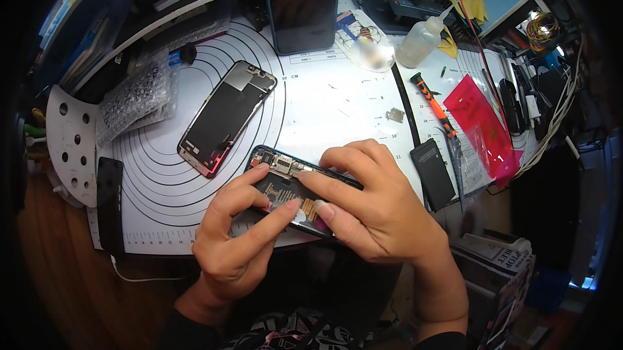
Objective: The person disassembles a mobile phone using a pry tool to remove the battery, then opens a small packet to remove a new component and places it into the phone chassis.
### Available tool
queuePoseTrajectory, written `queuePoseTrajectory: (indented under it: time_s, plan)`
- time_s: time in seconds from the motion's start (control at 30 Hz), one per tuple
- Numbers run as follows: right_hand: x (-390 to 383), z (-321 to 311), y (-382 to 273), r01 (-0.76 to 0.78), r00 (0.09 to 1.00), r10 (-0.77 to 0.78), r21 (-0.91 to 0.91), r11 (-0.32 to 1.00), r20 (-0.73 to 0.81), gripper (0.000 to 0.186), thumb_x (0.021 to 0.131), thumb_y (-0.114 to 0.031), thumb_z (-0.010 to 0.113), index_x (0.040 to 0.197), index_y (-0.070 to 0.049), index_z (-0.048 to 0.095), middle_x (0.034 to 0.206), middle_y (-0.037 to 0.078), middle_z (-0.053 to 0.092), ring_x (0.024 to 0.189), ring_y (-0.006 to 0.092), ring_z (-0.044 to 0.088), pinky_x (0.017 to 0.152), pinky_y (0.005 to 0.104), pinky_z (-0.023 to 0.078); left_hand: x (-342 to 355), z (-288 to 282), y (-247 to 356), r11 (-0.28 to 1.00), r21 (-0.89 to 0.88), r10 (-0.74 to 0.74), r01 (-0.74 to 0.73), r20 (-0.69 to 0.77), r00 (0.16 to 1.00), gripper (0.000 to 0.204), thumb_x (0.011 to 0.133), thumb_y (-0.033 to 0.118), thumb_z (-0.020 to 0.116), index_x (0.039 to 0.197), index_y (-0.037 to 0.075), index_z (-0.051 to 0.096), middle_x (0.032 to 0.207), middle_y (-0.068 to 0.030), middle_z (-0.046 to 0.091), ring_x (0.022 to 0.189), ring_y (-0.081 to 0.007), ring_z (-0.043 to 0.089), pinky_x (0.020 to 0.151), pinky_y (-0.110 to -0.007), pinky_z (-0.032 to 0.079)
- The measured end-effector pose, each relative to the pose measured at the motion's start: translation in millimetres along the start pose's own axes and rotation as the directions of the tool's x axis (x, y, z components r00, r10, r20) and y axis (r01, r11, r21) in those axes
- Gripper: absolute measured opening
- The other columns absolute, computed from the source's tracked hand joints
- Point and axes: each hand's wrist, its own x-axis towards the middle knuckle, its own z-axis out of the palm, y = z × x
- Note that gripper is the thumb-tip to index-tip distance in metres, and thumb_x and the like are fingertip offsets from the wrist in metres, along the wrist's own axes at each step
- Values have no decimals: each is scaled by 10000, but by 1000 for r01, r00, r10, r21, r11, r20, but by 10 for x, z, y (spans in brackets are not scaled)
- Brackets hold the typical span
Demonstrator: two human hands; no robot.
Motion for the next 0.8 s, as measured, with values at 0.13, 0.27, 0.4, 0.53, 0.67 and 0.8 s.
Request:
queuePoseTrajectory:
  time_s: [0.13,0.27,0.4,0.53,0.67,0.8]
  plan:
    - [-11,-40,10,-31,1000,31,45,998,5,367,863,-118,663,1210,-18,730,1173,169,635,1038,341,576,932,429,490,-6,-14,-1,1000,2,2,-2,-4,1000,490,645,-114,711,1112,4,797,1029,-112,565,1092,-390,694,940,-450,592]
    - [-2,-21,0,-7,1000,7,-6,1000,18,390,845,-103,662,1223,-36,732,1163,167,639,1034,341,576,928,425,492,-8,4,-14,1000,-10,-4,4,2,1000,491,643,-113,710,1112,3,796,1034,-114,566,1097,-392,694,943,-448,595]
    - [53,-40,-19,26,999,-25,-35,999,40,402,832,-102,666,1222,-36,735,1151,169,640,1017,341,576,914,424,495,3,-16,-14,1000,0,-8,8,10,1000,491,645,-118,706,1113,1,794,1041,-118,568,1110,-399,692,949,-455,597]
    - [56,-92,-13,6,998,-6,0,1000,56,388,829,-99,661,1201,-31,746,1141,175,642,1000,339,585,900,425,500,5,-3,-18,999,-31,-14,14,2,1000,475,656,-120,711,1110,-5,792,1045,-121,570,1120,-403,690,959,-461,596]
    - [73,-109,-20,7,998,-7,3,1000,64,392,826,-96,650,1198,-26,751,1130,179,647,994,335,592,897,425,503,31,-33,62,993,-57,-105,107,35,994,441,732,-149,751,1124,44,812,1036,-113,576,1174,-346,674,1029,-448,578]
    - [87,-100,-22,15,998,-14,-3,1000,66,406,820,-93,642,1205,-25,751,1130,177,650,996,334,594,897,424,505,22,-27,65,992,-62,-111,112,25,994,455,728,-154,749,1132,44,810,1032,-111,579,1172,-345,675,1014,-440,582]
